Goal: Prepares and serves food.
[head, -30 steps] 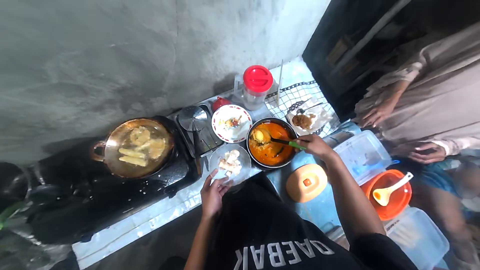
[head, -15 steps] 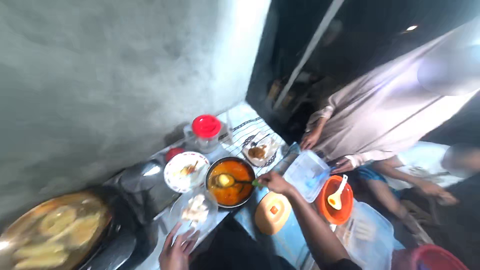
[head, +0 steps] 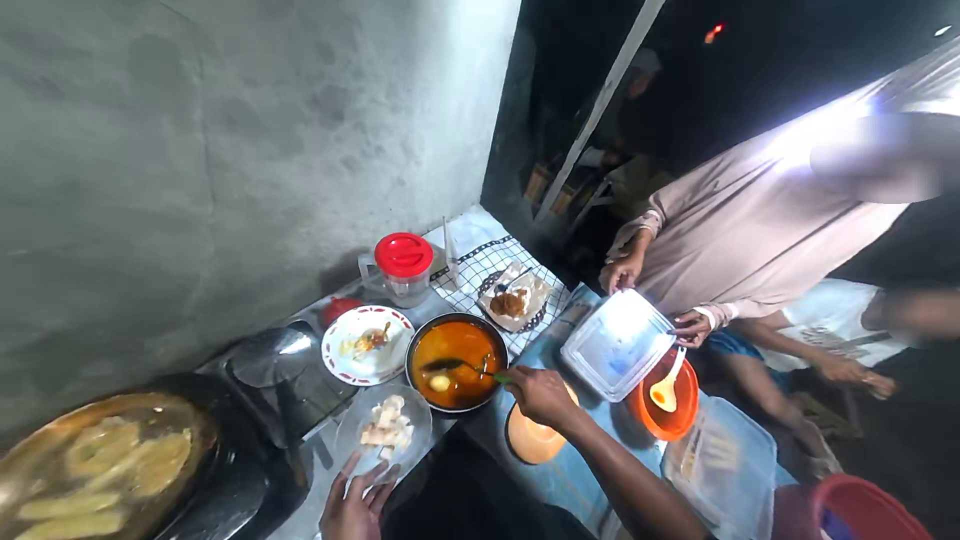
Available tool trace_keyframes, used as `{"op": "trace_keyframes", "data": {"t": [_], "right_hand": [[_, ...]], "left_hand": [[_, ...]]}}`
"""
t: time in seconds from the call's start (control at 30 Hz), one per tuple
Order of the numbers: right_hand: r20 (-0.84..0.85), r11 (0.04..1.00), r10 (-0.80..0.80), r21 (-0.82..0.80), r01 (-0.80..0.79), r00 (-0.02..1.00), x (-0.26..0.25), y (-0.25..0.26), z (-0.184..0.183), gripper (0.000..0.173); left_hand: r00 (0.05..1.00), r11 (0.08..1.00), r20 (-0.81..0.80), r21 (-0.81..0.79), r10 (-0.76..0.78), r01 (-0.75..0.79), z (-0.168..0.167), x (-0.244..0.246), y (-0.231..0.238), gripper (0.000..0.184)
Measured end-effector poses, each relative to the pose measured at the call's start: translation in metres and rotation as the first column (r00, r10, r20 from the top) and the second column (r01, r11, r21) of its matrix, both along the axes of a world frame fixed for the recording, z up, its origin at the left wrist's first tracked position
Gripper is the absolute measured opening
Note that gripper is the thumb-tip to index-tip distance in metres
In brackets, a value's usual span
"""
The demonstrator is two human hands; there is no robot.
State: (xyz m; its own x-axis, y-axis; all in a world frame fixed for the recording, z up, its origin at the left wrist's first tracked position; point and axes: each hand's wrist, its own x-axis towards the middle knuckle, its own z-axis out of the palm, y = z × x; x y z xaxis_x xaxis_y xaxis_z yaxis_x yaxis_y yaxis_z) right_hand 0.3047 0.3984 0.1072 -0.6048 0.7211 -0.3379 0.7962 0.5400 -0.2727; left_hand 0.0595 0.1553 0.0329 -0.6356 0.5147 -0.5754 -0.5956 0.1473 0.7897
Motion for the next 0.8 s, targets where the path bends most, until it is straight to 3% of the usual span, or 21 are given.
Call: {"op": "trace_keyframes", "data": {"t": [0.1,0.2,0.53,0.73,0.8], "right_hand": [[-0.082,0.982,-0.053,0.174,0.067,0.995,0.002,-0.005,-0.004,0.036],[-0.103,0.966,-0.102,0.228,0.123,0.989,0.006,-0.009,0.005,0.034],[0.012,0.992,-0.082,0.099,0.080,0.997,0.009,-0.034,0.039,0.036],[-0.010,0.994,-0.048,0.099,0.049,0.999,-0.012,-0.042,-0.008,0.036],[-0.005,0.998,-0.057,0.029,0.057,0.998,-0.015,-0.040,-0.022,0.036]], "left_hand": [[1.000,1.000,-0.002,-0.009,0.026,-0.026,0.006,0.002,-0.002,0.043],[0.999,0.999,-0.001,0.000,0.047,-0.047,0.010,0.002,-0.002,0.042],[0.995,0.996,0.040,-0.009,0.090,-0.090,0.009,-0.001,-0.005,0.041],[0.996,0.997,0.033,-0.015,0.080,-0.080,0.009,-0.001,0.001,0.042],[0.996,0.997,0.029,-0.015,0.079,-0.079,0.010,-0.001,0.002,0.042]]}}
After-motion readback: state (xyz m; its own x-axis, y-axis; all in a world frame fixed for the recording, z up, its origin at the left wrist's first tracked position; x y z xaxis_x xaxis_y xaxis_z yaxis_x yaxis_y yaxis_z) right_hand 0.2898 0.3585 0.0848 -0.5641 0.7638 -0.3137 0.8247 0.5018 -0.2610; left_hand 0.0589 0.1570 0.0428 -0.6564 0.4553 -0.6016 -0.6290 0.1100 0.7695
